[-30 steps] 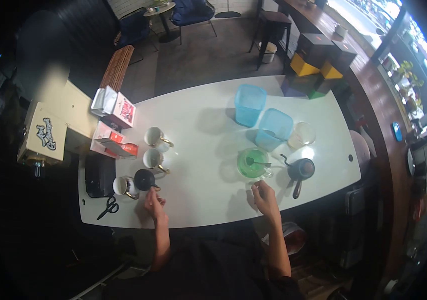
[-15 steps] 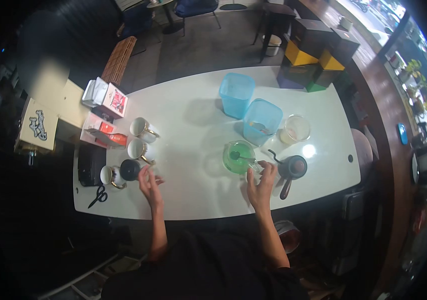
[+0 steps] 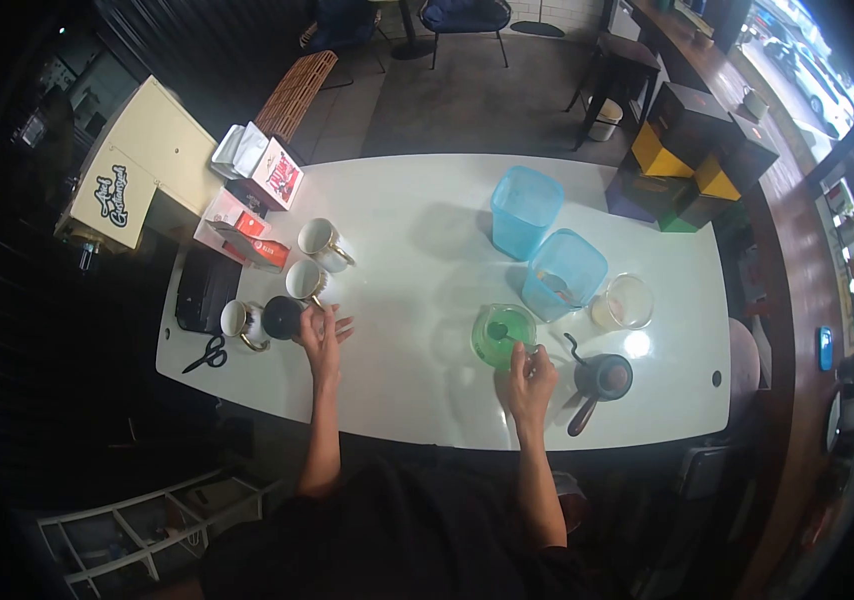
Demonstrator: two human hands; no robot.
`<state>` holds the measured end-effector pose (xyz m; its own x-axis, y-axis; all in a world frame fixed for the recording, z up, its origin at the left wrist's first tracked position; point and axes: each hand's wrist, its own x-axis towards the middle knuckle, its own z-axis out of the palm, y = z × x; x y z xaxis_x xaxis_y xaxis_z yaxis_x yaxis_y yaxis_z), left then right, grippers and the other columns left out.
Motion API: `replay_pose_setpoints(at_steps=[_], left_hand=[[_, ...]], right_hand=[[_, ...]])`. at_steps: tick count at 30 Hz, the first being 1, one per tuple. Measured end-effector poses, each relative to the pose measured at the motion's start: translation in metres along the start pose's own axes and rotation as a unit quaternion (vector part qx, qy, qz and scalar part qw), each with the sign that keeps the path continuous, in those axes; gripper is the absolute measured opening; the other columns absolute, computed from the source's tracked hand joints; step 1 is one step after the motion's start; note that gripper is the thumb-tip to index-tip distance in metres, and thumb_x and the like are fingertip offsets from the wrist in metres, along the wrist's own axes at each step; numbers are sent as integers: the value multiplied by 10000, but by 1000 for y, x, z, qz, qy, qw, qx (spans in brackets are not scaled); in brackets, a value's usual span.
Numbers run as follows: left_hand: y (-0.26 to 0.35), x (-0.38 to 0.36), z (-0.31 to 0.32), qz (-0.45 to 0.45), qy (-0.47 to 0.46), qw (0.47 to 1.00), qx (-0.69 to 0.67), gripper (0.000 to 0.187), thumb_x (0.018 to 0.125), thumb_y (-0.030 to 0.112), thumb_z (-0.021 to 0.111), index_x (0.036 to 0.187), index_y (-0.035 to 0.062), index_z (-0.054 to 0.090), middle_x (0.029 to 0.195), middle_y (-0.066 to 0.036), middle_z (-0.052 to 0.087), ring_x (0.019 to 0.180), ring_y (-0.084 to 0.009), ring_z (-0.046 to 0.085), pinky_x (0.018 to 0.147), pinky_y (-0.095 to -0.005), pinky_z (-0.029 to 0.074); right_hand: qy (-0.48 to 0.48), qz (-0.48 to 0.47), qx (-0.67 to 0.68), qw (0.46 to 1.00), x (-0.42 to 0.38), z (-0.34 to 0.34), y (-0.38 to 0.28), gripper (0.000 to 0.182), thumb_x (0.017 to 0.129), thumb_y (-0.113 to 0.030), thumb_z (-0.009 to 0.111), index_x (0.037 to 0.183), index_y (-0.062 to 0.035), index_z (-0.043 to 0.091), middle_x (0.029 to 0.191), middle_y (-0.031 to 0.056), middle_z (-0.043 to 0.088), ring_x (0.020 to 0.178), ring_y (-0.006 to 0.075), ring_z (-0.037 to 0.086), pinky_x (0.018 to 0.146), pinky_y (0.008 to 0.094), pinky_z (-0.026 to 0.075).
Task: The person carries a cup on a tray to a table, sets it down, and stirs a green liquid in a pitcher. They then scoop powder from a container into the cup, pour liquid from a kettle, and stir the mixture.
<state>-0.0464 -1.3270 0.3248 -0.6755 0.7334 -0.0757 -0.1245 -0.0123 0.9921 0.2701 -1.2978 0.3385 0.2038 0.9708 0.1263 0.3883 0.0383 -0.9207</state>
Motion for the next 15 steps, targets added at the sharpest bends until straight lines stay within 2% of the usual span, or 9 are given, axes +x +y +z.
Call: replay_pose_setpoints(at_steps=[4,6,10,13,15], left_hand=[[-8,9,-2,-11,-9,999,33,324,1063,300,537,1259,49,479,1086,-75,568,899,-197,683,741,-325,599],[-13,8,-4,1,-8,1000,14,329,1069,340,520,1205,40,512,1058,-73,568,876,-175,675,739,-313,594],[-20,12,-6,22,-9,1000,-1,331,1075,342,506,1182,30,520,1023,-78,580,897,-179,675,759,-316,597],[-20,14,-3,40,-2,998,-38,333,1080,324,496,1157,2,530,991,-87,595,943,-188,673,821,-332,604],[-19,15,0,57,32,997,-46,334,1084,291,488,1122,-37,536,1014,-119,616,972,-219,678,912,-372,602]], right_hand=[[-12,11,-4,1000,2,-1,-2,457,1017,-293,621,711,14,476,573,37,402,579,115,359,521,341,256],[-9,1,4,1000,2,-2,-1,438,1008,-323,616,769,39,555,579,15,408,566,86,360,498,321,266],[-15,-3,-13,1000,3,-1,4,424,1011,-316,608,787,42,580,577,10,416,564,81,362,498,317,266],[-11,-9,-24,1000,3,0,7,408,1015,-291,599,777,40,584,566,18,418,552,84,369,495,322,264],[-15,-24,-45,999,4,-2,7,382,1019,-268,587,798,43,602,554,28,425,537,94,373,495,329,260]])
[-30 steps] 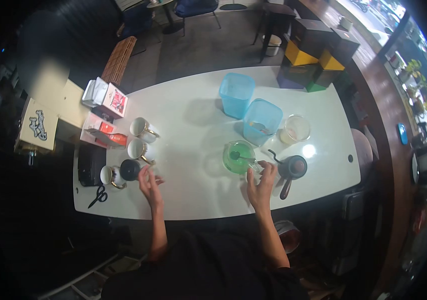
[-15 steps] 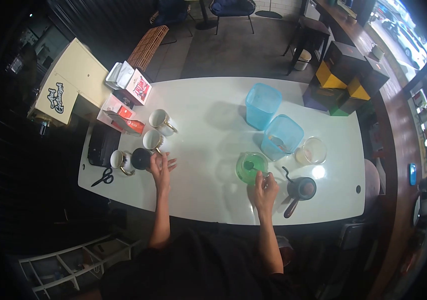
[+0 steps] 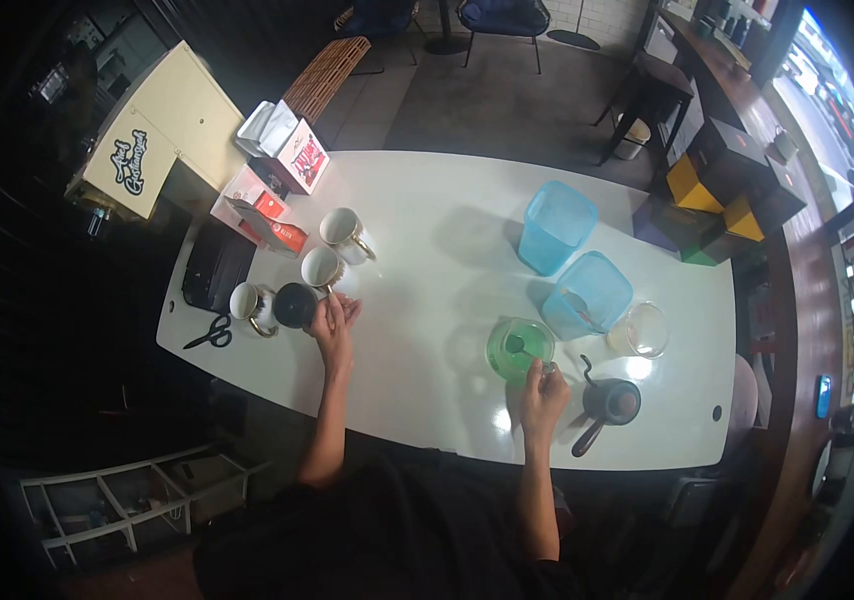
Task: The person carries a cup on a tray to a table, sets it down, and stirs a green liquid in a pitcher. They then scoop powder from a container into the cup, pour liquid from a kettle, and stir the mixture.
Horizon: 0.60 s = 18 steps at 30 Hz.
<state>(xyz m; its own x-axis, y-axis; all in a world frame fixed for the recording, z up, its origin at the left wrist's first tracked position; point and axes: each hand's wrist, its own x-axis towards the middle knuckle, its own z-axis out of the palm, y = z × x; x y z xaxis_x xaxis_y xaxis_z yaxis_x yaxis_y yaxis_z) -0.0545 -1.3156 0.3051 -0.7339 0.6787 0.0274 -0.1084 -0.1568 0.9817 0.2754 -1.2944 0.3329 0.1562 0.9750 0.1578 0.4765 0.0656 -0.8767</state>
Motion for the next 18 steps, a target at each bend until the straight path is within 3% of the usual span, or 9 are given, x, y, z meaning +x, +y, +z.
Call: replay_pose_setpoints(at_steps=[7,16,18], left_hand=[[-5,13,4,31,9,999,8,341,1083,255,484,1066,-81,541,1076,-170,633,1004,-267,683,975,-412,593],[-5,30,0,21,-23,999,16,313,1086,245,478,1080,-61,542,1089,-169,636,1001,-264,696,926,-388,611],[-1,31,1,21,-37,999,16,311,1083,249,486,1101,-57,539,1100,-156,641,966,-267,717,849,-366,626]], right_hand=[[-14,2,-19,1000,1,-2,0,358,1019,-257,581,840,50,619,546,42,441,528,111,374,498,348,264],[-11,13,-11,1000,1,-1,0,362,1016,-253,583,834,58,611,545,52,433,525,118,381,497,359,257],[-9,8,-13,1000,1,0,4,359,1016,-245,581,822,56,603,544,46,426,523,117,376,496,362,257]])
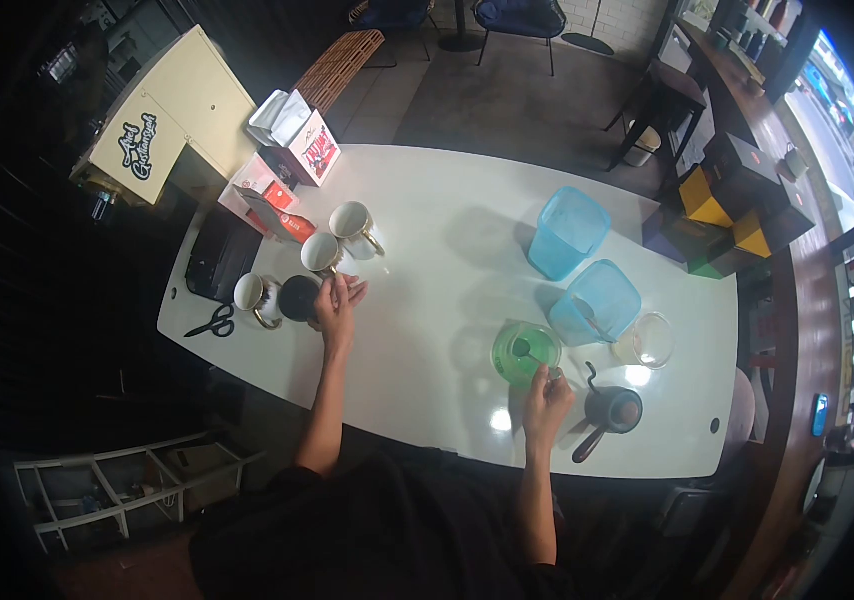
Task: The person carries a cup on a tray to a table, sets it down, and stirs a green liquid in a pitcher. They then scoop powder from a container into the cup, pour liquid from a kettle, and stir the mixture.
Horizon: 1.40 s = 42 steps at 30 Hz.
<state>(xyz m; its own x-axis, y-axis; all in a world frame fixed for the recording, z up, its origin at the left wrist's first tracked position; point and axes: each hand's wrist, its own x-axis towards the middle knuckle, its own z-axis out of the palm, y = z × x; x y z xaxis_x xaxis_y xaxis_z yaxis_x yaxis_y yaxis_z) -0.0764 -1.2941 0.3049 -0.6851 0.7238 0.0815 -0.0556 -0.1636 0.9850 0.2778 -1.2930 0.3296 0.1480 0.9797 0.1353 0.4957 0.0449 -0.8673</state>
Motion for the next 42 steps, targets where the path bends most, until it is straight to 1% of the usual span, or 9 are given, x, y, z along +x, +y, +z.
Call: replay_pose_setpoints(at_steps=[4,7,10,16,20,21,23,30,42], left_hand=[[29,-9,-1,-45,10,991,123,355,1073,287,510,1191,-42,568,1168,-143,633,951,-279,733,784,-339,625],[57,-25,-7,-59,6,978,201,325,1029,221,596,1236,-30,589,1138,-145,646,816,-241,746,612,-284,599],[63,-42,-23,67,71,979,179,321,963,100,671,1254,-17,603,1090,-127,627,722,-180,711,596,-267,587],[59,-51,-96,100,296,905,289,463,947,234,713,1311,32,511,1130,-127,552,811,-171,615,590,-282,506],[36,-47,-131,94,248,865,425,464,989,335,658,1293,15,514,1172,-137,583,847,-180,663,592,-301,532],[41,-46,-129,93,251,865,424,464,989,335,658,1293,15,514,1172,-137,583,847,-180,663,592,-301,532],[50,-41,-122,-69,155,966,194,440,1042,372,567,1303,23,509,1196,-115,574,860,-178,684,657,-292,553],[32,-28,-121,-26,177,974,135,375,1054,393,542,1101,22,545,946,-46,607,817,-123,639,670,-277,556],[45,-75,-138,-42,190,975,103,357,1063,404,524,1012,54,566,875,-1,571,778,-82,557,717,-263,499]], right_hand=[[-1,3,-4,1000,-1,2,-1,362,1018,-232,574,797,54,586,547,43,419,523,121,372,498,369,256],[8,-28,9,1000,1,4,5,378,1019,-219,565,760,55,558,547,47,414,523,129,375,500,376,257],[35,-30,-17,999,2,6,7,426,1022,-226,551,710,62,517,545,69,414,524,149,379,509,397,264],[47,-42,-6,998,3,9,2,488,1027,-238,549,669,79,449,520,86,378,532,152,346,510,418,248],[57,-26,33,998,4,12,6,529,1030,-257,562,618,12,367,530,15,342,557,102,305,497,388,213],[58,-20,38,997,4,12,7,525,1028,-255,561,611,-4,362,535,-4,337,555,92,299,492,378,208],[55,-27,36,997,6,13,13,525,1026,-250,561,607,-16,349,535,-11,328,550,89,292,488,373,200],[45,-39,39,997,10,9,17,529,1019,-242,566,603,-50,303,542,-30,300,546,81,274,489,365,176],[43,-29,40,998,11,9,23,519,1012,-239,574,605,-55,309,548,-38,304,551,74,273,490,356,173]])
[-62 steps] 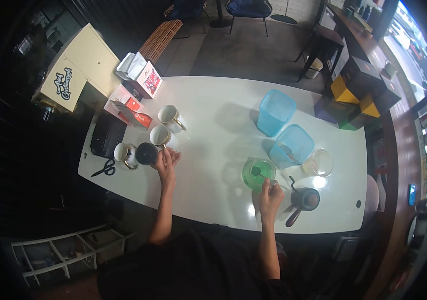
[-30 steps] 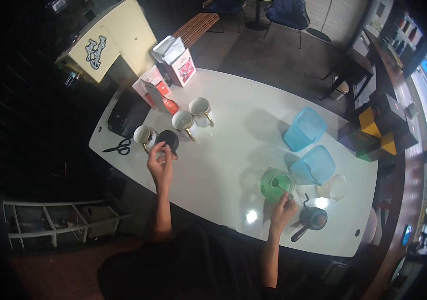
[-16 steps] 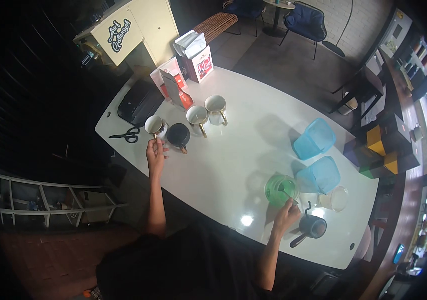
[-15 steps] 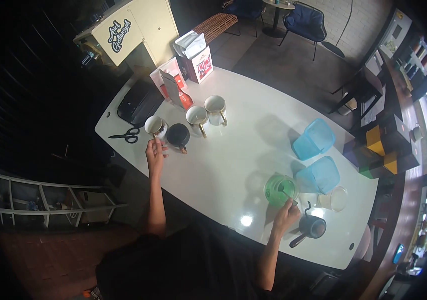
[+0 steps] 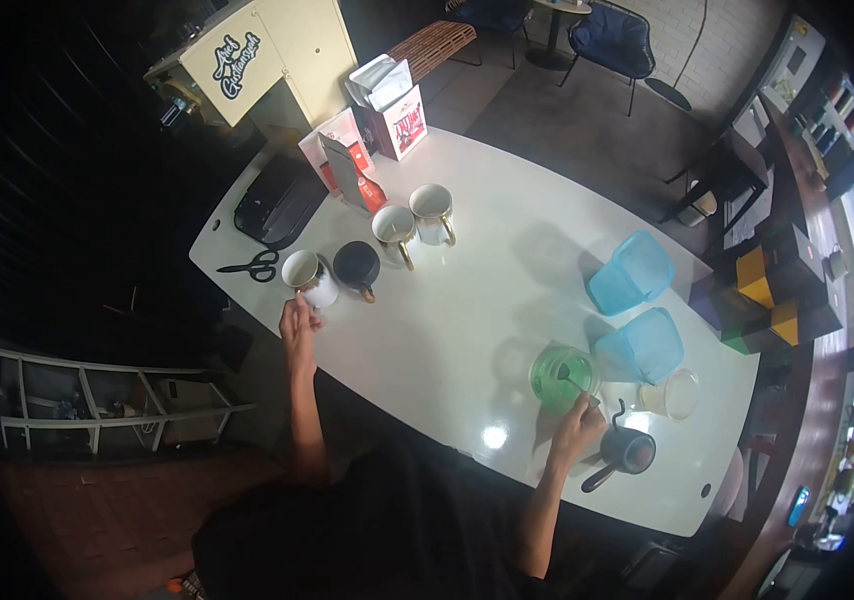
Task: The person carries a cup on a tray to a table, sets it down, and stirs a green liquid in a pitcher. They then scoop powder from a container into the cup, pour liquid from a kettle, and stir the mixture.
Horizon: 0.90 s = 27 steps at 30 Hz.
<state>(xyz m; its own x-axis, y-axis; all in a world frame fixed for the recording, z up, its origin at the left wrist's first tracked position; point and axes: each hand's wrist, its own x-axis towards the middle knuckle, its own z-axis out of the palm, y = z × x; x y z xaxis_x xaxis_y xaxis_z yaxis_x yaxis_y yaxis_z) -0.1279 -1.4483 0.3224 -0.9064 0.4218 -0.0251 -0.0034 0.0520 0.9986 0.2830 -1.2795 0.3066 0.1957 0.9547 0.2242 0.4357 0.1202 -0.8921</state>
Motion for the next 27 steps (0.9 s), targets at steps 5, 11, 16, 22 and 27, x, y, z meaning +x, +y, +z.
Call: replay_pose_setpoints(at_steps=[5,11,16,22,27], left_hand=[[17,-23,-6,-10,44,999,8,402,1077,424,480,945,62,594,893,16,573,754,-69,494,725,-248,422],[49,-51,3,39,-105,993,26,319,1060,268,566,811,69,564,717,57,450,681,-33,384,626,-229,301],[39,-74,63,29,-244,969,-38,327,1060,289,568,811,77,564,714,57,497,669,-10,391,602,-205,298],[22,-101,115,26,-341,938,-50,362,1054,352,572,818,78,578,704,62,509,660,-8,354,596,-211,289],[8,-102,128,61,-385,921,-12,391,1037,386,596,805,71,583,695,72,462,656,-29,328,585,-225,283]], right_hand=[[0,-6,-16,1000,1,-1,6,501,1005,-227,566,602,-49,326,543,-36,317,545,74,284,490,349,180],[-8,3,-29,1000,0,-3,1,490,992,-209,573,600,-37,334,537,-36,328,538,79,297,487,347,192],[2,-3,-35,999,0,-3,-5,484,972,-196,600,602,7,365,532,-15,347,545,82,321,484,367,206],[-19,32,-57,998,-1,-9,-23,425,929,-196,595,640,101,503,511,97,429,521,124,411,485,400,294],[-38,54,-26,997,-2,-10,-24,353,916,-170,593,672,75,526,525,63,404,529,112,380,492,379,285]])
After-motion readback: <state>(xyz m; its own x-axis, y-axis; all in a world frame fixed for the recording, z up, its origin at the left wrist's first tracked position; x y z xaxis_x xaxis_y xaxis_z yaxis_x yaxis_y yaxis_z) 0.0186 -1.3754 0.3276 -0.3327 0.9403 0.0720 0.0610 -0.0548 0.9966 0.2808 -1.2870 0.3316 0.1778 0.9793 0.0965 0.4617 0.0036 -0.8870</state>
